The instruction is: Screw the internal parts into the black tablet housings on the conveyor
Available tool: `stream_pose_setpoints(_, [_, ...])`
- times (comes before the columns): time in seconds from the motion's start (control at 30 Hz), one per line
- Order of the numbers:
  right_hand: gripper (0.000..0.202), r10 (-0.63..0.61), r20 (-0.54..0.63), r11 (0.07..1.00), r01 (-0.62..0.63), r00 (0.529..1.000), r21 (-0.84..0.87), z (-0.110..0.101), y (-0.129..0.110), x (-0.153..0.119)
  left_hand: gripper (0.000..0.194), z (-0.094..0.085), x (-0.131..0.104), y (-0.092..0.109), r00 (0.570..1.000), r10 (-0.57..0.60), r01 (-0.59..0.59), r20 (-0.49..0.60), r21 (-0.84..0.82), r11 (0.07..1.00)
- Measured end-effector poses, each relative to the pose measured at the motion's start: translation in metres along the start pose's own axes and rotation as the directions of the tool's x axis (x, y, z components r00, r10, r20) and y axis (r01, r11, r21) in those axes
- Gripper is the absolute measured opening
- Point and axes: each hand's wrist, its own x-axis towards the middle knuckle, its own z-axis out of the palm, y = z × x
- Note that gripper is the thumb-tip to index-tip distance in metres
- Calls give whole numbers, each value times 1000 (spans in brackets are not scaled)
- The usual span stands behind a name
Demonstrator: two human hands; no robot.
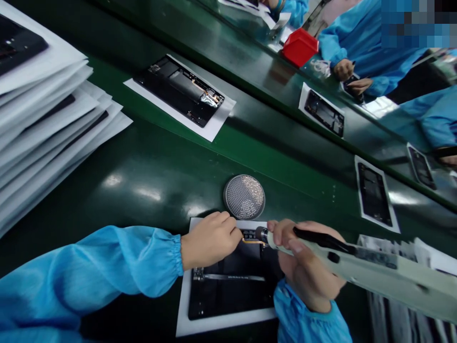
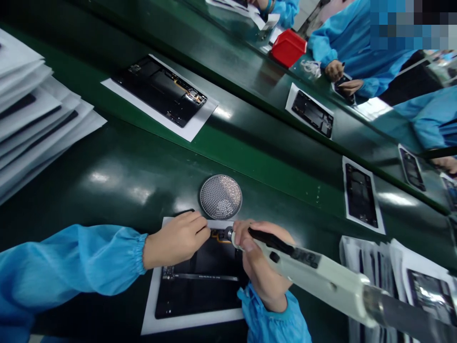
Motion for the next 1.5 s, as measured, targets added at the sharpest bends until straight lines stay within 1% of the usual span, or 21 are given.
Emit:
stream_pose_setpoints(0.1, [24,11,25,1000,-11,1000,1,2,5,-5,18,7,2,1,1000,2,-2,14,9,1000])
stream_pose_setpoints(0.23, [26,-4,47,1000,4,999,-7,3,9,-5,16,12,5,2,1000,-3,3,-9,38,999])
stream_pose_setpoints(0.33, [28,2,52,1000,-1,999,-2,3,10,-6,18,15,6,2,1000,-1,2,-11,47,999])
stream_pose_setpoints(0.47, [29,11,78,1000,-12,997,6,3,10,-8,20,19,5,1,998,40,-37,-55,59,998])
stream_pose_setpoints(0.57, [28,20,84,1000,-21,996,13,2,10,-10,24,18,3,1,991,98,-90,-88,89,992])
stream_pose_setpoints(0.67, [28,31,77,999,-31,997,6,1,12,-11,24,15,0,4,988,125,-114,-88,115,987])
stream_pose_setpoints(0.8, [28,31,68,999,-31,997,-9,1,13,-11,23,11,-5,9,993,97,-90,-67,101,991])
stream_pose_setpoints(0.97, [28,41,79,999,-39,996,-32,3,14,-11,21,11,-9,12,996,86,-82,-36,87,993])
stream_pose_setpoints(1.37, [28,48,93,996,-40,994,-83,0,19,-15,21,15,-10,13,994,76,-69,-79,87,994])
stream_pose_setpoints(1.5, [26,62,90,997,-57,994,-54,1,19,-14,18,15,-9,12,994,84,-78,-69,81,994])
